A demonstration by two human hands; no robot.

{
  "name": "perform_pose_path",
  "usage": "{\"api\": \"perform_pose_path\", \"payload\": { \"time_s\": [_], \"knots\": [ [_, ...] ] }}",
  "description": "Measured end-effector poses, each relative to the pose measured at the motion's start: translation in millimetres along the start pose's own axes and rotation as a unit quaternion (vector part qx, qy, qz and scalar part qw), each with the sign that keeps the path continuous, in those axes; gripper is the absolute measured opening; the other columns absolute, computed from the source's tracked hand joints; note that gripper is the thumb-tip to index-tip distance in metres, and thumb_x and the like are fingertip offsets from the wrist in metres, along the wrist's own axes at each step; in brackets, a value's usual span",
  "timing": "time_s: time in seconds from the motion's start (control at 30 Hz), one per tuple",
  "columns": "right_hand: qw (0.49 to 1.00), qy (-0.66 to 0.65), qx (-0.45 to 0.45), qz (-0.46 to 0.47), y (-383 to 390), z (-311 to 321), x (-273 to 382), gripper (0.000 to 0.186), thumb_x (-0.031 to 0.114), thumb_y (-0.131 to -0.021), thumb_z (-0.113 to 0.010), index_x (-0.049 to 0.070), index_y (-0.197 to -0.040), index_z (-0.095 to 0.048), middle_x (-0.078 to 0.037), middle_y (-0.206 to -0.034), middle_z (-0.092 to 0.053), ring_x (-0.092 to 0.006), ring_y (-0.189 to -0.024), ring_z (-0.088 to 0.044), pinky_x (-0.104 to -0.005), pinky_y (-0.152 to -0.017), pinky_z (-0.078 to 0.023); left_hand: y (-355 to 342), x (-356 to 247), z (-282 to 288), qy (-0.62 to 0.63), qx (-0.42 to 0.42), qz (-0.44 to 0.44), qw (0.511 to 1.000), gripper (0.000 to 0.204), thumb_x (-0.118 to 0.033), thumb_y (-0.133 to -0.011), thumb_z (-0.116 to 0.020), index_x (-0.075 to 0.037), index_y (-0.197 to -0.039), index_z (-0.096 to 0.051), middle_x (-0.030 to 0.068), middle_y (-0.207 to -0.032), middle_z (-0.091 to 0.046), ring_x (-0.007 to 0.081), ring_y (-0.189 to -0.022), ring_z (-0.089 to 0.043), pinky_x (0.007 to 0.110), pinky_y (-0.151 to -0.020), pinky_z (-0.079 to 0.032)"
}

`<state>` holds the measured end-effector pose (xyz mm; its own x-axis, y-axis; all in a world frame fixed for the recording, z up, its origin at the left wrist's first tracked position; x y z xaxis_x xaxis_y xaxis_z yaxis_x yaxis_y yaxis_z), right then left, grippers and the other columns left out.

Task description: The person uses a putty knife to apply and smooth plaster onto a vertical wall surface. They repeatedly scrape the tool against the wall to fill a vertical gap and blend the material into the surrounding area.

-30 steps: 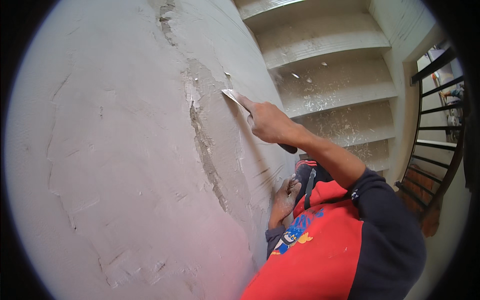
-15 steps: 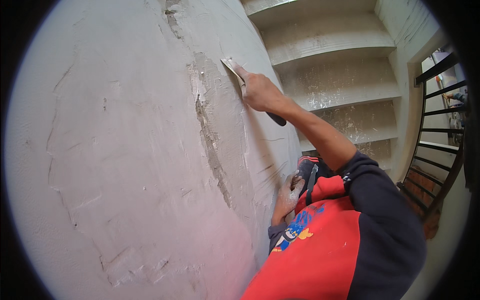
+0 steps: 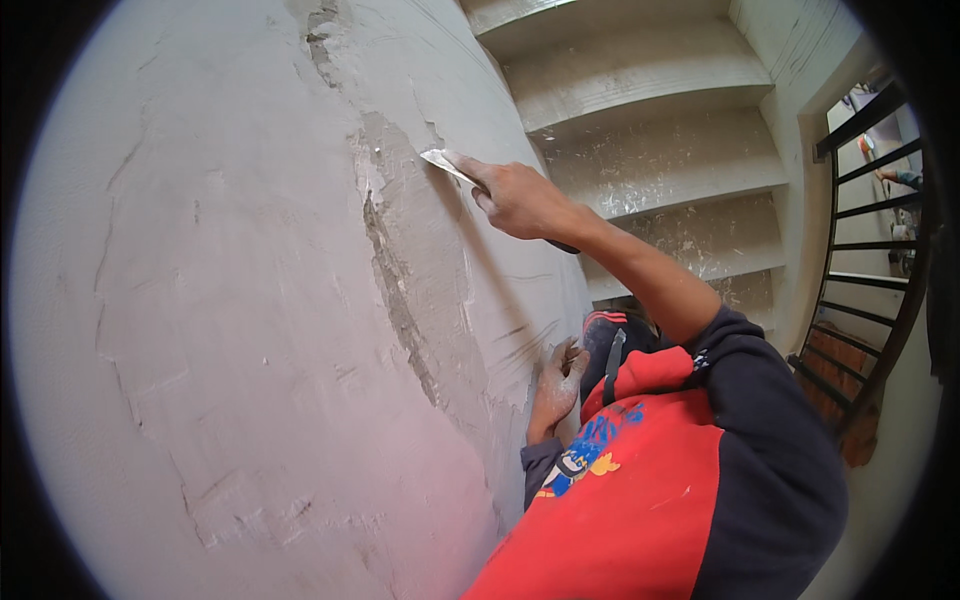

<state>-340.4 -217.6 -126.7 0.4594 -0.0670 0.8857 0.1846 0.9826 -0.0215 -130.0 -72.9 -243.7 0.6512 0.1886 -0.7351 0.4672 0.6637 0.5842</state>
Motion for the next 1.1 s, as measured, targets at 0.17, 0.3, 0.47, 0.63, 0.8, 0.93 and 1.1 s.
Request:
{"api": "perform_pose_path", "payload": {
  "time_s": [0.17, 0.3, 0.47, 0.63, 0.8, 0.93, 1.1],
  "knots": [
    [0.996, -0.078, -0.008, -0.039, 59, -36, -35, 0.063, 0.007, -0.081, -0.048, 0.010, -0.142, -0.034, -0.028, -0.085, -0.062, -0.0426, -0.079, -0.061, -0.0471, -0.073, -0.047, -2, 12, -3, 0.031, 0.000, -0.023, 0.999, 0.051, -0.030, -0.093, -0.058, 0.004, -0.129, -0.046, 0.0197, -0.114, -0.062, 0.0224, -0.100, -0.061, 0.032, -0.090, -0.045],
    [0.996, -0.088, 0.001, 0.014, 98, -60, -36, 0.064, 0.007, -0.082, -0.047, 0.015, -0.144, -0.032, -0.028, -0.076, -0.060, -0.0419, -0.070, -0.060, -0.0467, -0.069, -0.046, -3, 13, 0, 0.032, -0.001, -0.020, 0.999, 0.049, -0.029, -0.092, -0.059, 0.003, -0.129, -0.047, 0.0174, -0.109, -0.063, 0.0220, -0.099, -0.061, 0.032, -0.087, -0.046],
    [0.997, -0.079, 0.012, -0.014, 88, -51, -16, 0.064, 0.006, -0.082, -0.046, 0.017, -0.143, -0.033, -0.028, -0.073, -0.056, -0.0421, -0.064, -0.055, -0.0463, -0.066, -0.044, -3, 12, 3, 0.010, 0.010, -0.007, 1.000, 0.048, -0.028, -0.092, -0.058, 0.002, -0.129, -0.047, 0.0166, -0.107, -0.063, 0.0212, -0.097, -0.061, 0.031, -0.084, -0.046],
    [0.997, -0.074, 0.003, -0.011, 63, -49, -17, 0.064, 0.006, -0.082, -0.046, 0.017, -0.143, -0.033, -0.028, -0.070, -0.056, -0.0420, -0.062, -0.055, -0.0473, -0.064, -0.043, -3, 10, -1, 0.006, 0.003, -0.004, 1.000, 0.048, -0.028, -0.093, -0.058, 0.002, -0.129, -0.047, 0.0172, -0.108, -0.063, 0.0207, -0.098, -0.061, 0.030, -0.086, -0.046],
    [0.997, -0.074, -0.006, 0.032, 72, -48, -14, 0.071, 0.002, -0.075, -0.045, 0.019, -0.143, -0.036, -0.026, -0.071, -0.060, -0.0405, -0.066, -0.060, -0.0472, -0.065, -0.047, 2, 10, -1, 0.026, 0.008, 0.007, 1.000, 0.052, -0.031, -0.093, -0.057, 0.003, -0.129, -0.045, 0.0170, -0.107, -0.062, 0.0206, -0.100, -0.059, 0.031, -0.089, -0.044],
    [0.995, -0.097, 0.024, -0.012, 69, -39, -13, 0.069, 0.001, -0.076, -0.046, 0.017, -0.142, -0.037, -0.027, -0.074, -0.060, -0.0408, -0.067, -0.059, -0.0460, -0.067, -0.047, 0, 11, 0, 0.002, 0.010, 0.000, 1.000, 0.053, -0.033, -0.093, -0.057, 0.004, -0.129, -0.045, 0.0162, -0.107, -0.062, 0.0196, -0.100, -0.058, 0.030, -0.090, -0.044],
    [0.991, -0.128, -0.020, 0.030, 72, -45, -13, 0.067, 0.001, -0.078, -0.045, 0.016, -0.142, -0.037, -0.029, -0.076, -0.059, -0.0416, -0.066, -0.058, -0.0447, -0.067, -0.046, 1, 16, -5, 0.044, 0.017, 0.008, 0.999, 0.049, -0.029, -0.094, -0.056, 0.003, -0.130, -0.045, 0.0163, -0.111, -0.061, 0.0196, -0.102, -0.058, 0.031, -0.090, -0.045]
  ]
}}
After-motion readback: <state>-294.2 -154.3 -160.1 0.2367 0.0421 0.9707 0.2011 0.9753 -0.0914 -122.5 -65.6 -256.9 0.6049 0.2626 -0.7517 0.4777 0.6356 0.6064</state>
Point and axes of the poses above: each hand's wrist, its own y-axis away from the middle knuckle, its own z-axis out of the back of the hand, x = y × z, the point moved 4 cm from there along -y, towards the middle knuckle
